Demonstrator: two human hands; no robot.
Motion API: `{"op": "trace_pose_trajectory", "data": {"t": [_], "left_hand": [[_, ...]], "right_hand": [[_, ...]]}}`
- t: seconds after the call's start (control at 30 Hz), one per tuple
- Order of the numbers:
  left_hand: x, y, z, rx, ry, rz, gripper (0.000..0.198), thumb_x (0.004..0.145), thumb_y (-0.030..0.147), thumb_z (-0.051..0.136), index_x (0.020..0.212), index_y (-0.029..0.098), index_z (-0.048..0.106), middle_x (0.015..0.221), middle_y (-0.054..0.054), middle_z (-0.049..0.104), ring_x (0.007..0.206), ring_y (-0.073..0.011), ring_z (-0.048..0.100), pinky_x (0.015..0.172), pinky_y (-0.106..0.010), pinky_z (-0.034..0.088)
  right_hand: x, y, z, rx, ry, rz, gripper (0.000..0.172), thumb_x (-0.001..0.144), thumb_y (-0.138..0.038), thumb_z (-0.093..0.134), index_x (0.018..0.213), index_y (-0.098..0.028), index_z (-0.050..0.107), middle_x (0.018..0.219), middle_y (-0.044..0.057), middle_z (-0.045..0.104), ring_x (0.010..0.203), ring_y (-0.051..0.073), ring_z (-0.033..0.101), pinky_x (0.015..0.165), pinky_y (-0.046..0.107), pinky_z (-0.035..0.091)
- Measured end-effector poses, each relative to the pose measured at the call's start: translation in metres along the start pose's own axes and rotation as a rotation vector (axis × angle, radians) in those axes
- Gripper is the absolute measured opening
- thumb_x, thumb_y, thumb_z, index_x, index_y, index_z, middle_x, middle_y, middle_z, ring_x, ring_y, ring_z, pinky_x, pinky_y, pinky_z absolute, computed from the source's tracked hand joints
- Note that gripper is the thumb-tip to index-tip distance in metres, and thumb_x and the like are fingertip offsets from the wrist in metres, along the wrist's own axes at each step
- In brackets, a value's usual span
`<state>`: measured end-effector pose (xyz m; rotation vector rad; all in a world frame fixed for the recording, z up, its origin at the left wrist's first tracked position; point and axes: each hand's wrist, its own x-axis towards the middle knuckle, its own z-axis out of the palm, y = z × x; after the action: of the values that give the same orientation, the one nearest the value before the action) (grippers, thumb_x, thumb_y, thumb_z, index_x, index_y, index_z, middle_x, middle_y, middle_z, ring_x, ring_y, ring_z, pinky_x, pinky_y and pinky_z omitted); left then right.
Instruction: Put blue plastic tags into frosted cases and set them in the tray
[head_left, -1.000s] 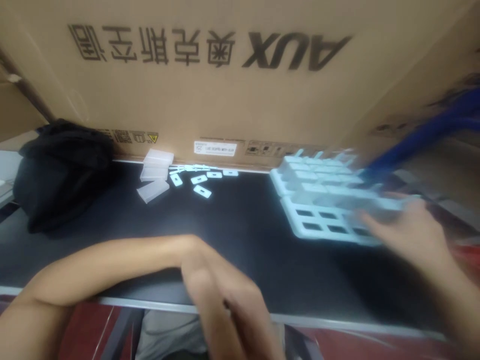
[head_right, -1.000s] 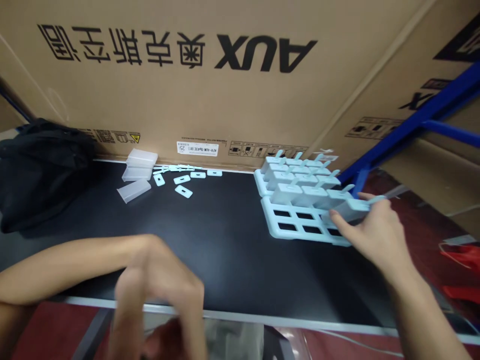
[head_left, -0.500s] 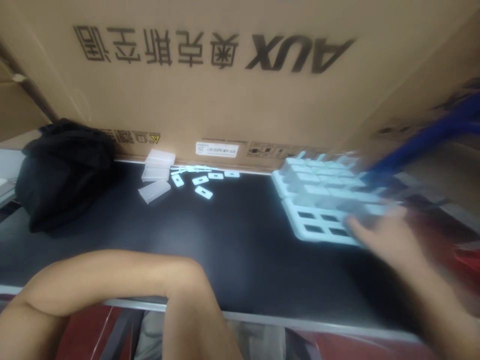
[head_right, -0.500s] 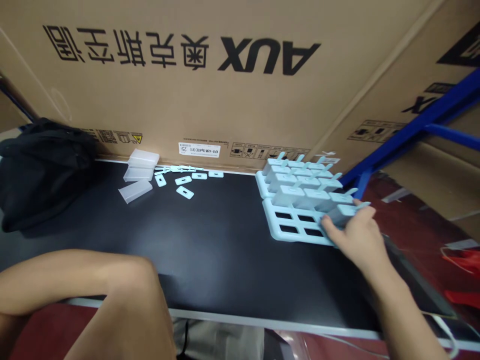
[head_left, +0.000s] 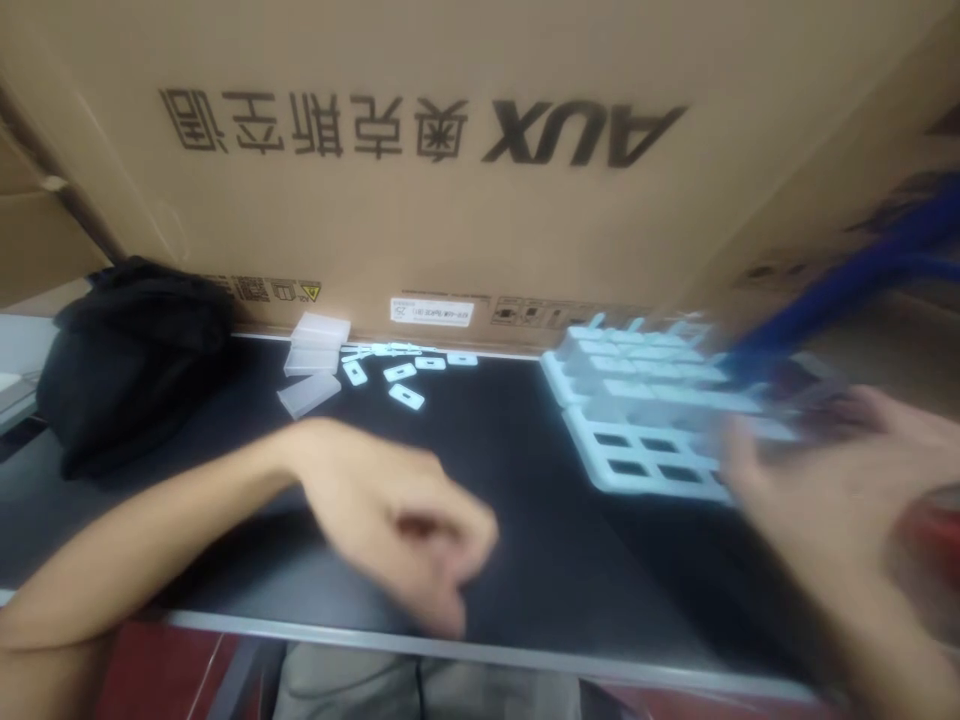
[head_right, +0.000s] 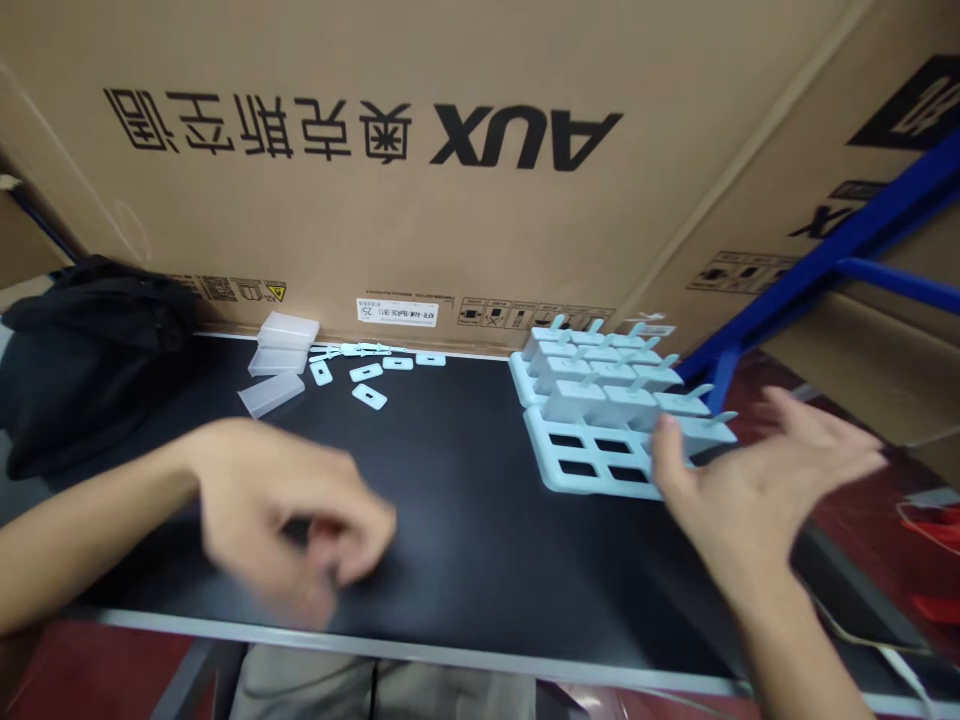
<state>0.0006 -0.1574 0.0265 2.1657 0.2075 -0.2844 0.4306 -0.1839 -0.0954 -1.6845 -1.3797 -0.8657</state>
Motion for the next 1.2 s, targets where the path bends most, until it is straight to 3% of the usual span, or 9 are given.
{"op": "trace_pose_trajectory", "data": {"t": [0.03, 0.1, 0.17, 0.3, 0.43, 0.57, 0.73, 1.0, 1.2], "left_hand": [[-0.005, -0.011, -0.012, 0.152, 0.185, -0.116, 0.016, 0.091, 0.038, 0.067, 0.092, 0.022, 0.065, 0.078, 0.0, 0.073, 0.067, -0.0148, 0.065, 0.063, -0.025, 0.052], [-0.02, -0.039, -0.035, 0.615, 0.527, -0.448, 0.012, 0.093, 0.031, 0.058, 0.093, 0.021, 0.066, 0.091, -0.006, 0.072, 0.082, -0.02, 0.067, 0.073, -0.03, 0.053], [-0.042, -0.071, -0.054, 0.904, 0.706, -0.727, 0.021, 0.096, 0.03, 0.052, 0.104, 0.02, 0.068, 0.11, -0.012, 0.07, 0.104, -0.0281, 0.066, 0.084, -0.038, 0.055], [-0.084, -0.123, -0.082, 1.082, 0.827, -1.006, 0.046, 0.096, 0.043, 0.057, 0.134, 0.017, 0.061, 0.134, -0.018, 0.062, 0.129, -0.0363, 0.054, 0.097, -0.044, 0.053], [-0.104, -0.147, -0.091, 1.017, 0.767, -1.138, 0.06, 0.093, 0.046, 0.064, 0.147, 0.021, 0.055, 0.146, -0.015, 0.06, 0.134, -0.0365, 0.053, 0.105, -0.045, 0.05], [-0.107, -0.158, -0.09, 1.0, 0.719, -1.124, 0.055, 0.096, 0.043, 0.062, 0.146, 0.022, 0.058, 0.145, -0.013, 0.063, 0.132, -0.0349, 0.057, 0.105, -0.044, 0.051], [-0.108, -0.164, -0.089, 1.01, 0.784, -1.055, 0.039, 0.099, 0.038, 0.057, 0.133, 0.023, 0.067, 0.139, -0.009, 0.069, 0.121, -0.0303, 0.067, 0.096, -0.039, 0.055], [-0.105, -0.173, -0.089, 1.252, 0.775, -0.785, 0.037, 0.105, 0.033, 0.045, 0.122, 0.014, 0.072, 0.12, -0.017, 0.074, 0.116, -0.0321, 0.068, 0.097, -0.044, 0.057], [-0.091, -0.162, -0.092, 1.333, 0.939, -0.474, 0.036, 0.102, 0.026, 0.048, 0.127, 0.013, 0.07, 0.117, -0.019, 0.075, 0.109, -0.0319, 0.069, 0.095, -0.048, 0.058]], "right_hand": [[0.002, -0.019, -0.001, 0.025, -0.001, -0.099, 0.069, 0.087, -0.063, 0.055, 0.13, -0.009, 0.057, 0.109, 0.027, 0.062, 0.117, 0.052, 0.056, 0.102, 0.075, 0.033], [0.005, -0.065, 0.0, 0.165, -0.146, -0.317, 0.049, 0.092, -0.049, 0.056, 0.124, -0.013, 0.06, 0.105, 0.021, 0.067, 0.106, 0.042, 0.062, 0.096, 0.061, 0.045], [0.008, -0.116, 0.009, 0.291, -0.352, -0.479, 0.035, 0.097, -0.037, 0.053, 0.123, -0.016, 0.061, 0.108, 0.018, 0.069, 0.104, 0.035, 0.062, 0.093, 0.051, 0.048], [0.019, -0.203, 0.05, 0.253, -0.752, -0.637, 0.035, 0.102, -0.028, 0.045, 0.129, -0.013, 0.062, 0.125, 0.018, 0.068, 0.117, 0.031, 0.058, 0.097, 0.043, 0.046], [0.036, -0.245, 0.099, 0.203, -0.816, -0.667, 0.035, 0.1, -0.021, 0.046, 0.126, -0.01, 0.066, 0.129, 0.019, 0.068, 0.119, 0.031, 0.056, 0.096, 0.041, 0.045], [0.044, -0.252, 0.127, 0.155, -0.861, -0.692, 0.029, 0.096, -0.016, 0.05, 0.116, -0.01, 0.071, 0.121, 0.02, 0.071, 0.115, 0.031, 0.056, 0.091, 0.04, 0.044], [0.044, -0.246, 0.134, 0.139, -0.855, -0.72, 0.029, 0.1, -0.02, 0.049, 0.109, -0.009, 0.074, 0.117, 0.021, 0.072, 0.115, 0.032, 0.055, 0.091, 0.041, 0.042], [0.045, -0.228, 0.12, 0.211, -0.744, -0.667, 0.033, 0.104, -0.022, 0.042, 0.109, -0.01, 0.072, 0.111, 0.02, 0.072, 0.108, 0.03, 0.058, 0.09, 0.041, 0.043], [0.034, -0.187, 0.091, 0.314, -0.714, -0.628, 0.024, 0.101, -0.02, 0.047, 0.103, -0.016, 0.07, 0.103, 0.014, 0.071, 0.098, 0.026, 0.063, 0.084, 0.037, 0.049]]}}
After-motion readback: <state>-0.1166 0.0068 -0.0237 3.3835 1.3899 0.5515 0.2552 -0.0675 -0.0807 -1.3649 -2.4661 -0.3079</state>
